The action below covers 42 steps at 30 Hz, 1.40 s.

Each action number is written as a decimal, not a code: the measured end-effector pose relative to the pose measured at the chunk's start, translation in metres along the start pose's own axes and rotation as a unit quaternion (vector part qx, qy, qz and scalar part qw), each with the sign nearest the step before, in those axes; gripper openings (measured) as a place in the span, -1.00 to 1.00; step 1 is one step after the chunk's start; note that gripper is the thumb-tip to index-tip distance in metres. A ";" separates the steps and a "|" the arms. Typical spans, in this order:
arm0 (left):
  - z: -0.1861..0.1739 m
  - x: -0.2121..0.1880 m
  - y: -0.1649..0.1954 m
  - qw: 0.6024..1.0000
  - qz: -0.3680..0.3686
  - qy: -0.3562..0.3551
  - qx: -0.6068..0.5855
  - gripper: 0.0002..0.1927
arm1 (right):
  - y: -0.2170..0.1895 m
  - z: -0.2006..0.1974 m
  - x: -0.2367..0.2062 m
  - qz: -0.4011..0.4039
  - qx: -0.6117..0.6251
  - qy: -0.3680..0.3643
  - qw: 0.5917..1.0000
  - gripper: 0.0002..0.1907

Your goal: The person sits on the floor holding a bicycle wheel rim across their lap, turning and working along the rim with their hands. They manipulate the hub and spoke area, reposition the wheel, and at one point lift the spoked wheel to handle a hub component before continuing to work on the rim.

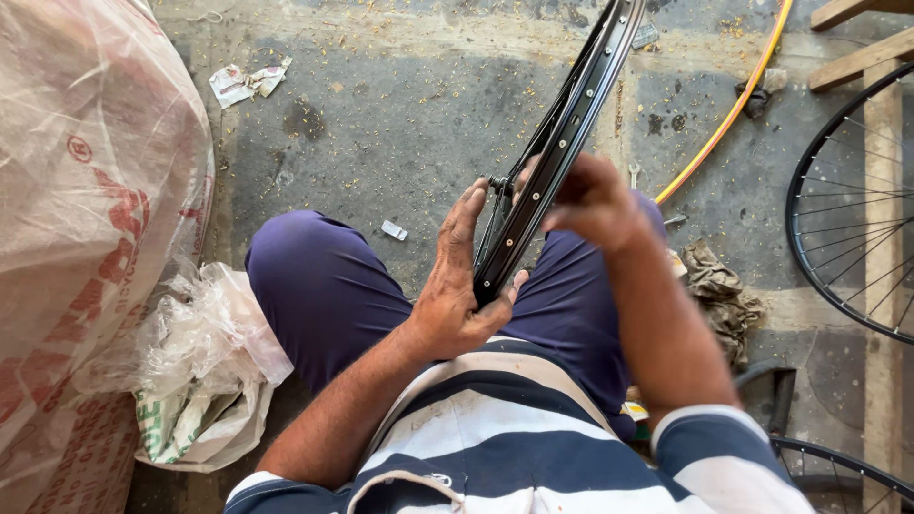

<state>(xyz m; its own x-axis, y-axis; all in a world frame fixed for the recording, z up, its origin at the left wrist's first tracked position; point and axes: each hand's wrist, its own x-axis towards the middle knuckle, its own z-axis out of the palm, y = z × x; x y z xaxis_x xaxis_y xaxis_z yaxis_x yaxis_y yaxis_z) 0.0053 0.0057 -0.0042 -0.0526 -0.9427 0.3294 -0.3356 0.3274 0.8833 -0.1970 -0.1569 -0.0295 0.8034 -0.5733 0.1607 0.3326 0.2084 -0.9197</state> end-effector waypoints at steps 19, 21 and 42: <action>-0.013 0.063 0.019 0.988 -0.079 -0.071 -0.112 -0.02 | 0.044 0.037 -0.033 -0.219 -0.121 0.328 0.911 -0.68; -0.012 0.044 0.019 0.995 0.005 -0.043 -0.094 -0.03 | 0.042 0.032 -0.038 -0.224 -0.100 0.325 0.914 -0.68; -0.001 -0.005 0.005 0.999 0.033 0.038 -0.014 -0.08 | 0.011 0.076 -0.010 -0.203 -0.533 0.365 0.735 -0.61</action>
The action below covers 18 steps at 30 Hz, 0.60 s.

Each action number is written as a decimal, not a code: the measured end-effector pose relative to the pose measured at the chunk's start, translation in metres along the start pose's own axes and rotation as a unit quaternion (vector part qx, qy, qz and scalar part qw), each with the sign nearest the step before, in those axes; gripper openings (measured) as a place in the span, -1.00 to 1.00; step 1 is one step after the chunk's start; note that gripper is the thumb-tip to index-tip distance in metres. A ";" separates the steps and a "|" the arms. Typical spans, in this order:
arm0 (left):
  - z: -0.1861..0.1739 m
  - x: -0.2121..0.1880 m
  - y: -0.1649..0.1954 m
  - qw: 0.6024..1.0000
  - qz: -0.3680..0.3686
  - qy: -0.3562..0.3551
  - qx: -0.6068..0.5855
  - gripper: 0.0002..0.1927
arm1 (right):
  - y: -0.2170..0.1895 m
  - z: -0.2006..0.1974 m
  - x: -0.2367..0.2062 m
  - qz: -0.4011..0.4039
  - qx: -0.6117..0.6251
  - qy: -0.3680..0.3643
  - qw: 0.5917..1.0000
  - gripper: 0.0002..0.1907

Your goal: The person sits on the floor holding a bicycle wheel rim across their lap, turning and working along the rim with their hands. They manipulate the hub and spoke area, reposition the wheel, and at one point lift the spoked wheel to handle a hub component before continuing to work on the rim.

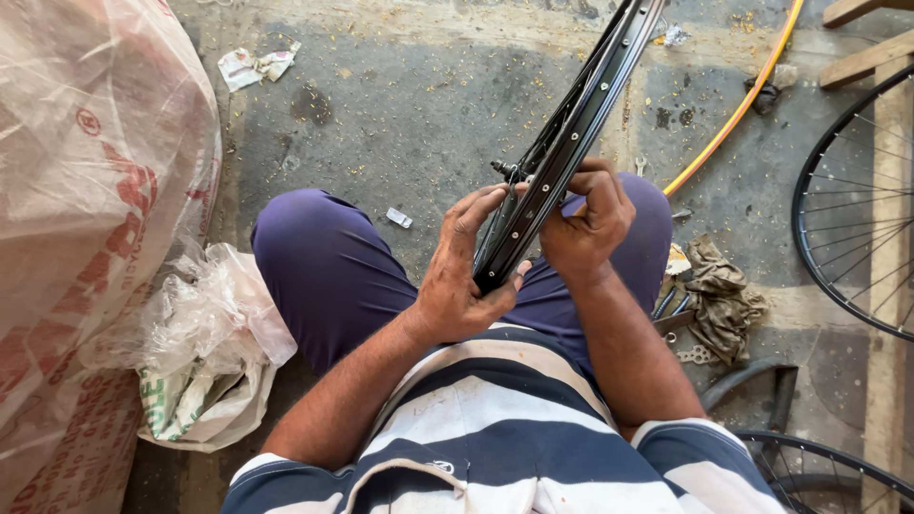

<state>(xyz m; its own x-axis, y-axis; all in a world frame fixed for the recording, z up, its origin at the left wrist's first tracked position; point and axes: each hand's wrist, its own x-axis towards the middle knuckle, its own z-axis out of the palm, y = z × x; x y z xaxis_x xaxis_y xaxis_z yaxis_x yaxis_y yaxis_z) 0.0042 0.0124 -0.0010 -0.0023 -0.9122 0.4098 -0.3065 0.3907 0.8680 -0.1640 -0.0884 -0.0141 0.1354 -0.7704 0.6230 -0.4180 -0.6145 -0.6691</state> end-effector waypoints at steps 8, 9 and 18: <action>-0.008 -0.016 -0.012 0.988 -0.036 -0.103 -0.111 -0.07 | 0.040 0.002 -0.010 0.218 0.542 -0.107 0.804 -0.80; -0.008 -0.017 -0.015 0.985 -0.057 -0.109 -0.118 -0.09 | 0.044 0.004 -0.011 0.241 0.564 -0.092 0.784 -0.80; -0.007 -0.030 -0.015 0.993 0.014 -0.092 -0.072 -0.13 | 0.061 -0.003 -0.007 0.195 0.474 0.089 0.854 -0.78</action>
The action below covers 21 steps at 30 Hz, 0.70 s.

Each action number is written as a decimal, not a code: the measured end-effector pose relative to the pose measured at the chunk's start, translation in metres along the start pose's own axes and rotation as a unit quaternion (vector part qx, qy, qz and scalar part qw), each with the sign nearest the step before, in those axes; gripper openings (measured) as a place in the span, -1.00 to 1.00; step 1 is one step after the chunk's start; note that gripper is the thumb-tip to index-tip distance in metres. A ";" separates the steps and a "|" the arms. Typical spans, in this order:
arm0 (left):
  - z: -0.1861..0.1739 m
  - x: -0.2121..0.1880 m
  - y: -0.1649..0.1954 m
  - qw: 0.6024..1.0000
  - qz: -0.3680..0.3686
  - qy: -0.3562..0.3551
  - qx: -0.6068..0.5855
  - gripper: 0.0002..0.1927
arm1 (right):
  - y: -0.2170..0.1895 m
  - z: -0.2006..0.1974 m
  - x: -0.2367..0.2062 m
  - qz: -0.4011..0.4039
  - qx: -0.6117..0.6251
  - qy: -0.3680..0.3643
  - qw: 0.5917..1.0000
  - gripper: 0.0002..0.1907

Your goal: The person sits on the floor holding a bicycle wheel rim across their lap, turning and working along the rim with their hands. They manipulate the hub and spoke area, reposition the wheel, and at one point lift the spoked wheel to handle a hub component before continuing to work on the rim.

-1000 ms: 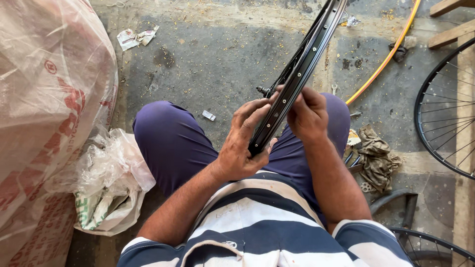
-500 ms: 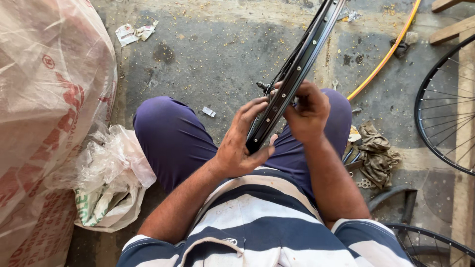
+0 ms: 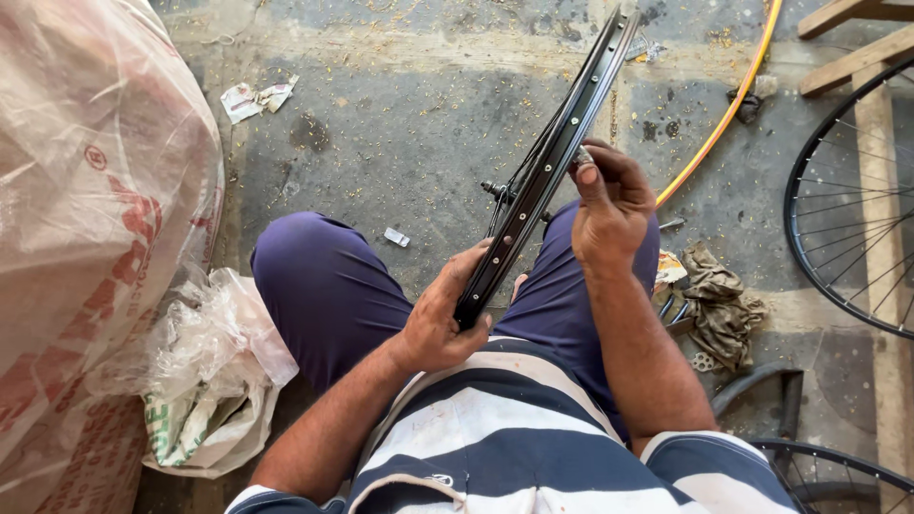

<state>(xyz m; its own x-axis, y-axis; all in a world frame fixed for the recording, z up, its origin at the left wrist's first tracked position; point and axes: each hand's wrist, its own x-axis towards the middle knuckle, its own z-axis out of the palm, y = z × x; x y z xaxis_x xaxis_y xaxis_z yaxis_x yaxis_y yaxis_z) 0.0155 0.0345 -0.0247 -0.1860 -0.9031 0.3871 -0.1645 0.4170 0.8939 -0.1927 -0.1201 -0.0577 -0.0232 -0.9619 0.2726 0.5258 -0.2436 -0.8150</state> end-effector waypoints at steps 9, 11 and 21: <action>0.009 -0.020 -0.010 0.999 0.001 0.028 0.016 -0.27 | 0.008 -0.009 -0.009 -0.014 -0.064 -0.035 0.997 -0.73; 0.011 -0.026 -0.012 0.999 -0.004 0.041 0.017 -0.36 | 0.006 -0.011 -0.012 -0.004 -0.053 -0.103 0.993 -0.74; 0.001 0.027 0.013 0.976 -0.011 0.108 0.189 -0.14 | -0.012 0.019 0.007 0.212 0.040 -0.264 0.940 -0.51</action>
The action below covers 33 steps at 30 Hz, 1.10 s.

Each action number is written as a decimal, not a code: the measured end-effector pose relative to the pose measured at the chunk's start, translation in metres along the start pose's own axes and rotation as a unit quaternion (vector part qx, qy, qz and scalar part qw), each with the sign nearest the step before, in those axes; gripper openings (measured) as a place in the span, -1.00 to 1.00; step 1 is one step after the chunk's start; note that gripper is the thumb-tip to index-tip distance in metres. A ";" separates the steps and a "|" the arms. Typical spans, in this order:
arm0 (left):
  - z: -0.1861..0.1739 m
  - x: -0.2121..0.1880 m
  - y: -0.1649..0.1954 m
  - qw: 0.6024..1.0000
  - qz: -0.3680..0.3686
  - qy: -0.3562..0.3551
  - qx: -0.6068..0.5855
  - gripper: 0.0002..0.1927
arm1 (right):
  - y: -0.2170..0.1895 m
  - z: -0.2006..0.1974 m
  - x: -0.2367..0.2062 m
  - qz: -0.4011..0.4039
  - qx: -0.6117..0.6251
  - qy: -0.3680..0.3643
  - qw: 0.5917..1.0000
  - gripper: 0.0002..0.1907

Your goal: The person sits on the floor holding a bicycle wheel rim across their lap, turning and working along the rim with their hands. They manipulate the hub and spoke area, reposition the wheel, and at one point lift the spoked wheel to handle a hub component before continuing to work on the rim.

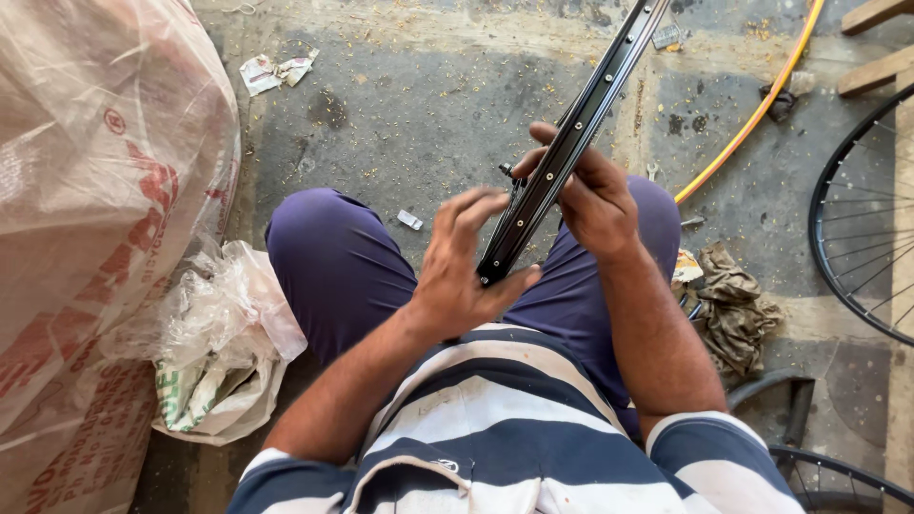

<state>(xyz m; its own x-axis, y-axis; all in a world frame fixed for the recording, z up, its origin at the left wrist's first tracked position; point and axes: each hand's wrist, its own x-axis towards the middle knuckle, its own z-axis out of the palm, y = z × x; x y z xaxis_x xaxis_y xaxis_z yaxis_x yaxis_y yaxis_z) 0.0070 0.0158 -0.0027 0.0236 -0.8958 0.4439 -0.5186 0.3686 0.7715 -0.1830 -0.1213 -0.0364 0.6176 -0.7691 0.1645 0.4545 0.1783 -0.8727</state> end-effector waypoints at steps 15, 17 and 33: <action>0.007 0.020 0.006 0.999 -0.011 -0.017 -0.050 -0.14 | 0.009 0.032 0.000 -0.313 -0.488 0.197 0.791 -0.68; 0.003 0.020 0.007 0.999 -0.017 -0.024 -0.030 -0.29 | 0.002 0.023 -0.008 -0.238 -0.338 0.103 0.905 -0.73; -0.001 0.022 0.013 0.999 -0.002 -0.003 0.046 -0.60 | -0.021 0.022 0.007 -0.199 -0.494 0.050 0.845 -0.70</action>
<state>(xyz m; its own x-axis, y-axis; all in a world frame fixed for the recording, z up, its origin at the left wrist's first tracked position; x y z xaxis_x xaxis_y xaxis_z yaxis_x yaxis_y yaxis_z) 0.0011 0.0008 0.0178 0.0209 -0.8986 0.4383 -0.5941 0.3414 0.7283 -0.1740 -0.1164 -0.0065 0.4616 -0.7041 0.5396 -0.1746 -0.6685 -0.7229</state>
